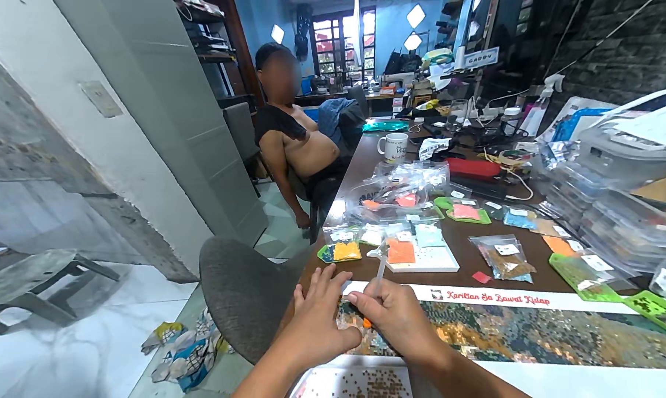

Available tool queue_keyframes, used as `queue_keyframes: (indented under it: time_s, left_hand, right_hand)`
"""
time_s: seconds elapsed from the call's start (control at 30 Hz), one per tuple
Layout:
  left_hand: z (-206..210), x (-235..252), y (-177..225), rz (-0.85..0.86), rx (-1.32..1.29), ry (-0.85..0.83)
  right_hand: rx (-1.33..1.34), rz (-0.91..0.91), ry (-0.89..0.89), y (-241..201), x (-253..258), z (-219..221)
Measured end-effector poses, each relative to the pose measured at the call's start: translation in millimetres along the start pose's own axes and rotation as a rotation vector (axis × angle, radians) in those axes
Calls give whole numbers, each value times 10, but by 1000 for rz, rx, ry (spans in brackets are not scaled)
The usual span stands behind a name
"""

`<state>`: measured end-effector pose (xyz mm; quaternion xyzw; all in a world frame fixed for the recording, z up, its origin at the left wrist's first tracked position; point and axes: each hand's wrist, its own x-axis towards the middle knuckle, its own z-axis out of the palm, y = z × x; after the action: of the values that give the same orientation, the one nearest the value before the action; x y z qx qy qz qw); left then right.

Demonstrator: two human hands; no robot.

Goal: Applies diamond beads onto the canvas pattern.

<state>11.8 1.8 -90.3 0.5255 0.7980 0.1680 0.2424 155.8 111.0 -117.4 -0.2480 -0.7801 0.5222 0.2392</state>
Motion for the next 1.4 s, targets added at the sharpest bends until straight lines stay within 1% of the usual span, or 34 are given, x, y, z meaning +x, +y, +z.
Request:
queue_keyframes:
  time_s: [0.07, 0.13, 0.2, 0.27, 0.33, 0.4, 0.43, 0.47, 0.5, 0.57, 0.63, 0.67, 0.7, 0.77, 0.83, 0.9, 0.97, 1.07, 1.2, 1.4]
  left_hand:
    - [-5, -2, -13, 3, -23, 3]
    - [-3, 6, -103, 29, -107, 45]
    - [9, 30, -253, 96, -212, 156]
    - [39, 57, -411, 244, -290, 309]
    - [66, 70, -505, 470, -357, 386]
    - [49, 64, -513, 708, -367, 341]
    - [17, 45, -484, 782, -348, 306]
    - [-29, 15, -443, 812, -318, 286]
    - [-93, -23, -400, 802, -271, 258]
    - [-252, -137, -306, 678, -122, 140]
    - [-384, -224, -238, 574, 16, 20]
    - [-400, -240, -241, 570, 49, -1]
    - [-375, -241, -268, 600, 61, 7]
    - [-231, -210, -354, 716, 57, 87]
    - [-93, -177, -412, 812, 82, 192]
    - [26, -151, -443, 854, 95, 274]
    - [117, -129, -469, 877, 119, 315]
    - [143, -109, -480, 886, 138, 346]
    - [152, -108, -515, 856, 136, 357]
    - [158, -112, -538, 858, 123, 339]
  right_hand:
    - [37, 45, 8, -56, 21, -45]
    - [92, 81, -3, -141, 42, -119]
    - [142, 145, -58, -255, 64, -221]
    - [126, 190, -128, -307, 87, -317]
    - [62, 201, -132, -314, 103, -377]
    - [50, 228, -115, -392, 111, -445]
    - [78, 240, -112, -455, 120, -499]
    - [117, 247, -114, -530, 138, -572]
    - [155, 239, -116, -603, 154, -648]
    - [175, 204, -130, -694, 171, -779]
    - [111, 152, -154, -705, 167, -819]
    - [62, 119, -173, -666, 147, -802]
    - [13, 90, -192, -597, 113, -757]
    - [-21, 61, -237, -408, 5, -622]
    - [60, 64, -228, -251, -118, -492]
    - [178, 103, -164, -186, -232, -411]
    - [260, 97, -67, -109, -304, -347]
    - [284, 56, 25, -30, -351, -310]
    - [277, -5, 8, 25, -374, -310]
    - [276, -51, -20, 94, -383, -274]
